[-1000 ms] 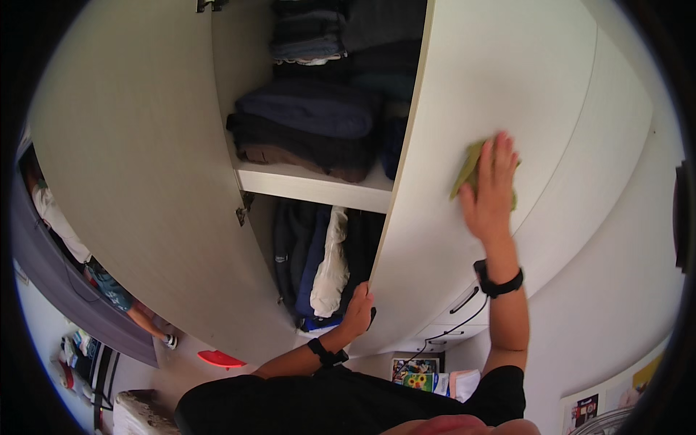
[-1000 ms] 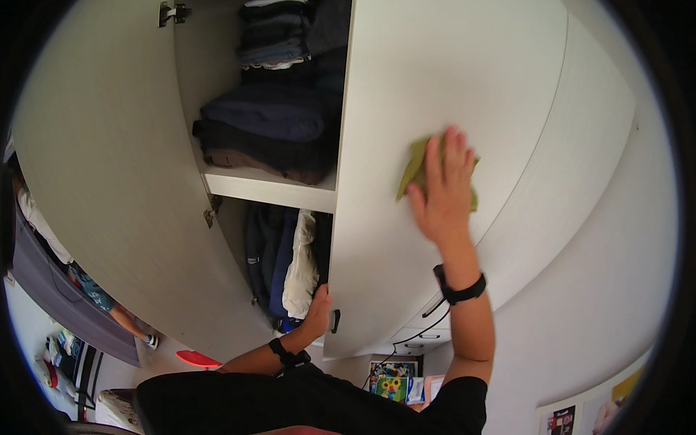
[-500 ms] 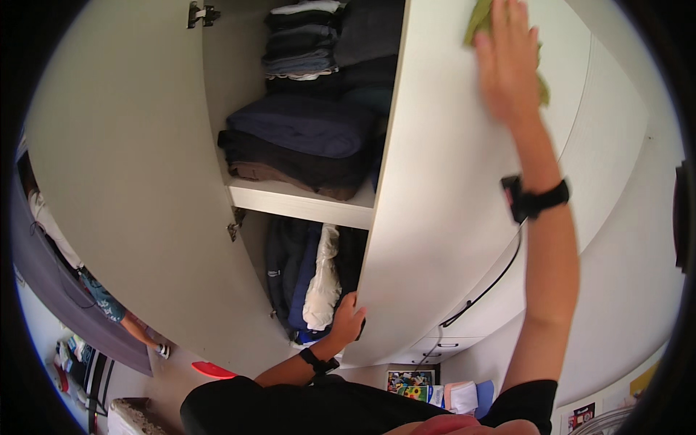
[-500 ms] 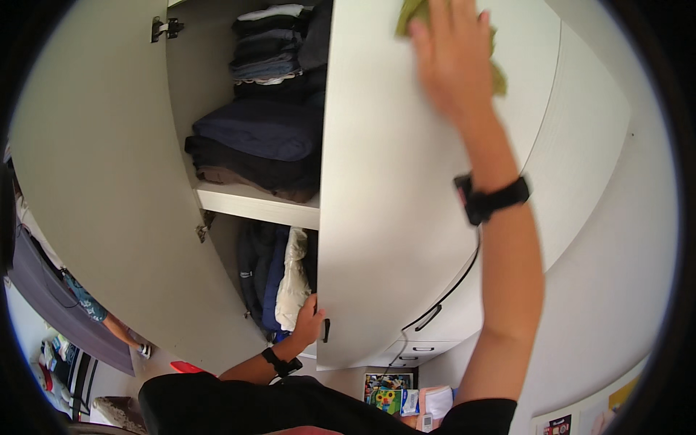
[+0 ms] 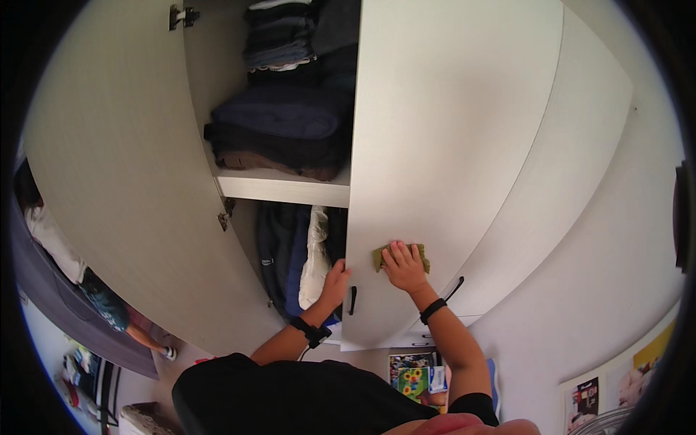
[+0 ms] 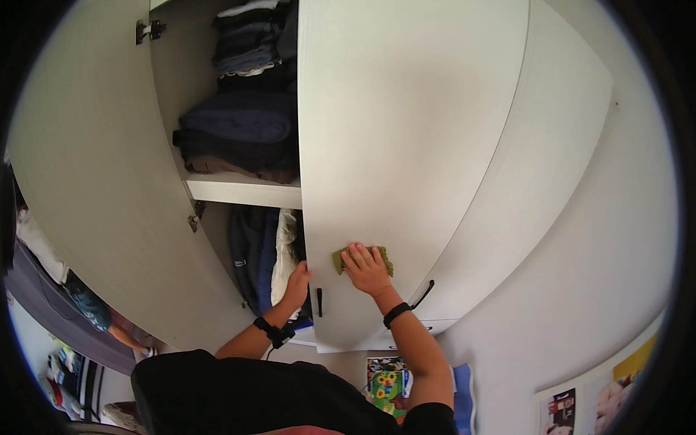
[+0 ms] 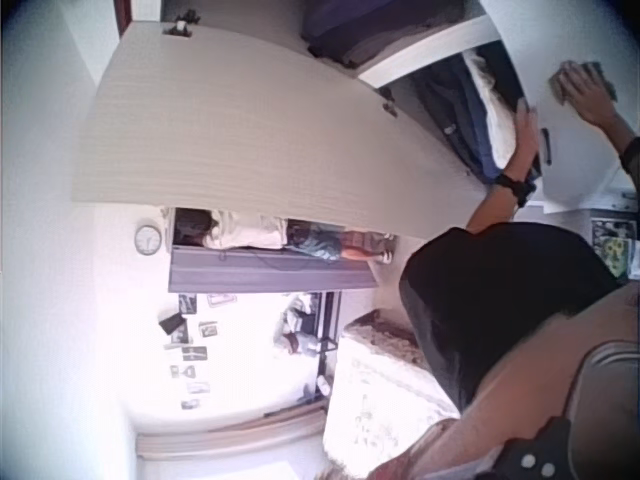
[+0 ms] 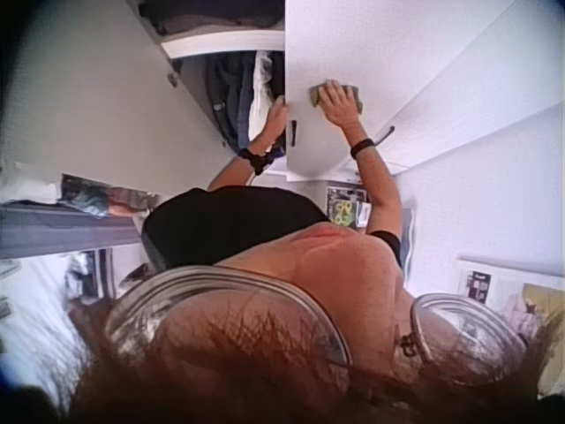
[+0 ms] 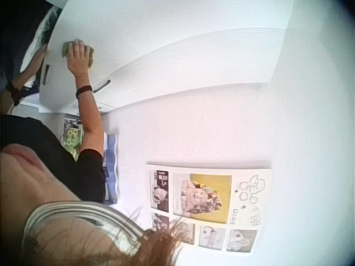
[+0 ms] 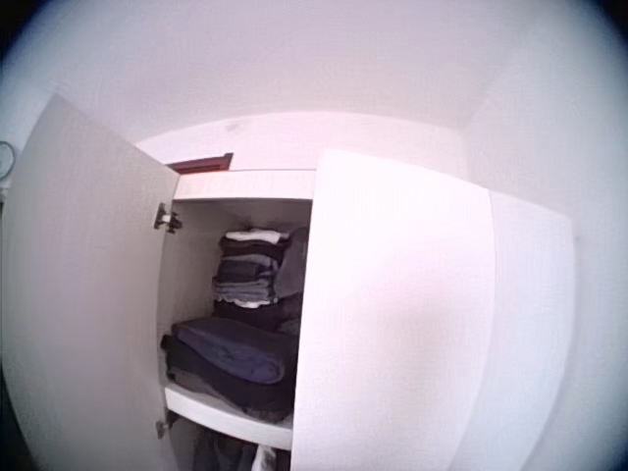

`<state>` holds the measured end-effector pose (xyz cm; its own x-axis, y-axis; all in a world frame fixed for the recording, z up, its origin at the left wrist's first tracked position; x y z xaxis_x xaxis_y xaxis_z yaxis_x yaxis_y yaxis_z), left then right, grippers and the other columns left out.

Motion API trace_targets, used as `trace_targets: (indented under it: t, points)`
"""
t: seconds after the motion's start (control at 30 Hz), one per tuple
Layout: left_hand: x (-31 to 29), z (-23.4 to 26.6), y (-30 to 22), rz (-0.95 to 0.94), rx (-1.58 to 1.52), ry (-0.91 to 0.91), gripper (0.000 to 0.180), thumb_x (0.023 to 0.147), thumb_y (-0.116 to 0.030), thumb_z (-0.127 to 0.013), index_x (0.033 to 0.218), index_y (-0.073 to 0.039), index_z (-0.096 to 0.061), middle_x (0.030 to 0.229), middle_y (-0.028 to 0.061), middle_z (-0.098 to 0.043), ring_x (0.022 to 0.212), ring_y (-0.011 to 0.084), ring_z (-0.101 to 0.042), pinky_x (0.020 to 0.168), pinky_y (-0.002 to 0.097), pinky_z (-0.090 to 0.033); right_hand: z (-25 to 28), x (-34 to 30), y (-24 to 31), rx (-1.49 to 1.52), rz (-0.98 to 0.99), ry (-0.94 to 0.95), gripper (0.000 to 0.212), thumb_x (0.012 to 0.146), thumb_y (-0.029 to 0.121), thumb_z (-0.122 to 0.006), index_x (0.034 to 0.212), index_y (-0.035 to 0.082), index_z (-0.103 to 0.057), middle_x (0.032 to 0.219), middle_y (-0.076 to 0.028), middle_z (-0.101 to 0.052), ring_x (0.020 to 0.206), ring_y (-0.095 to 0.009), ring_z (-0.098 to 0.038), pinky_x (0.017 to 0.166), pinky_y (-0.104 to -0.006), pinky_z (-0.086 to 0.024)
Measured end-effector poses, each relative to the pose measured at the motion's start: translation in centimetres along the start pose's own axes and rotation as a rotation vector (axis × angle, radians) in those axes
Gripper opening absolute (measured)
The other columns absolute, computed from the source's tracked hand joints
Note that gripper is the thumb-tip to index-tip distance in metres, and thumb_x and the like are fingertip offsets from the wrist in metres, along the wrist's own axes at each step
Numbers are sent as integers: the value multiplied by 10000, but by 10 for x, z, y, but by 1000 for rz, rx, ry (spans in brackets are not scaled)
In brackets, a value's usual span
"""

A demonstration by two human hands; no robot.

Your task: The person wipes down the exterior and interior surfaces of a white closet using a cloth, handling the doors and shelves one at a time.

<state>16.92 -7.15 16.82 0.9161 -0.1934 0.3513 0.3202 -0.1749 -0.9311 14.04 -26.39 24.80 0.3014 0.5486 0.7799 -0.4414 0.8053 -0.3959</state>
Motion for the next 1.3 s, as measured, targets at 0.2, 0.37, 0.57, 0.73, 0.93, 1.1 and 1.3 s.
trace_targets:
  t: [0.2,0.37,0.57,0.73,0.93,1.1,1.3]
  points:
    - [8,0,-3,-76,-2,-44,266,1069,-171,-456,1244,14,-533,1110,87,-628,1059,146,-560,966,300,-435,60,91,-48,-25,36,104,532,944,228,-615,1459,131,-526,1527,-122,-482,1423,-289,-432,1159,-535,-315]
    - [30,5,5,-38,-3,-63,268,1076,-201,-446,1218,8,-532,1108,104,-634,1052,159,-566,961,310,-435,131,218,-111,-97,-99,-71,641,943,207,-627,1536,101,-408,1592,-153,-379,1458,-354,-365,1170,-577,-286]
    - [44,8,23,-45,-39,-58,272,1073,-226,-438,1175,5,-540,1047,117,-643,992,182,-585,916,321,-449,198,359,-163,-206,-92,-382,689,982,283,-605,1585,115,-318,1638,-214,-263,1498,-407,-279,1192,-593,-215]
    - [57,8,27,-25,33,-42,281,1069,-238,-436,1151,8,-542,1002,134,-634,962,214,-594,883,344,-457,220,432,-184,-435,-211,-311,659,1028,259,-434,1575,-34,-213,1632,-279,-202,1526,-404,-185,1242,-543,-134]
    - [56,10,21,-123,63,-128,275,1053,-232,-466,1124,24,-537,1007,178,-635,937,285,-608,870,370,-467,235,489,-201,-462,-231,-304,702,1046,341,-413,1591,-22,-161,1653,-261,-158,1545,-387,-136,1253,-525,-112]
    - [64,0,25,-206,77,-142,374,1032,-312,-536,1163,38,-558,942,179,-668,832,318,-648,773,385,-503,257,507,-223,-499,-347,-176,764,1047,460,-378,1619,37,-101,1681,-222,-90,1567,-342,-63,1265,-491,-72]
    - [81,8,40,-294,141,-167,446,1040,-409,-518,1108,15,-639,770,153,-660,658,274,-622,650,384,-502,249,515,-220,-440,-313,-184,835,1021,530,-423,1626,62,-90,1682,-228,-76,1568,-351,-49,1260,-488,-41]
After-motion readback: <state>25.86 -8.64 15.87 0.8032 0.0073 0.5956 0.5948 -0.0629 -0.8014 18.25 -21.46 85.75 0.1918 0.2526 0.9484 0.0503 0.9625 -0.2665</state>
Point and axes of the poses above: each hand's wrist, its own x-axis towards the middle knuckle, its own z-axis out of the back of the hand, y = z × x, the point moved 7 cm from there along x, towards the middle knuckle
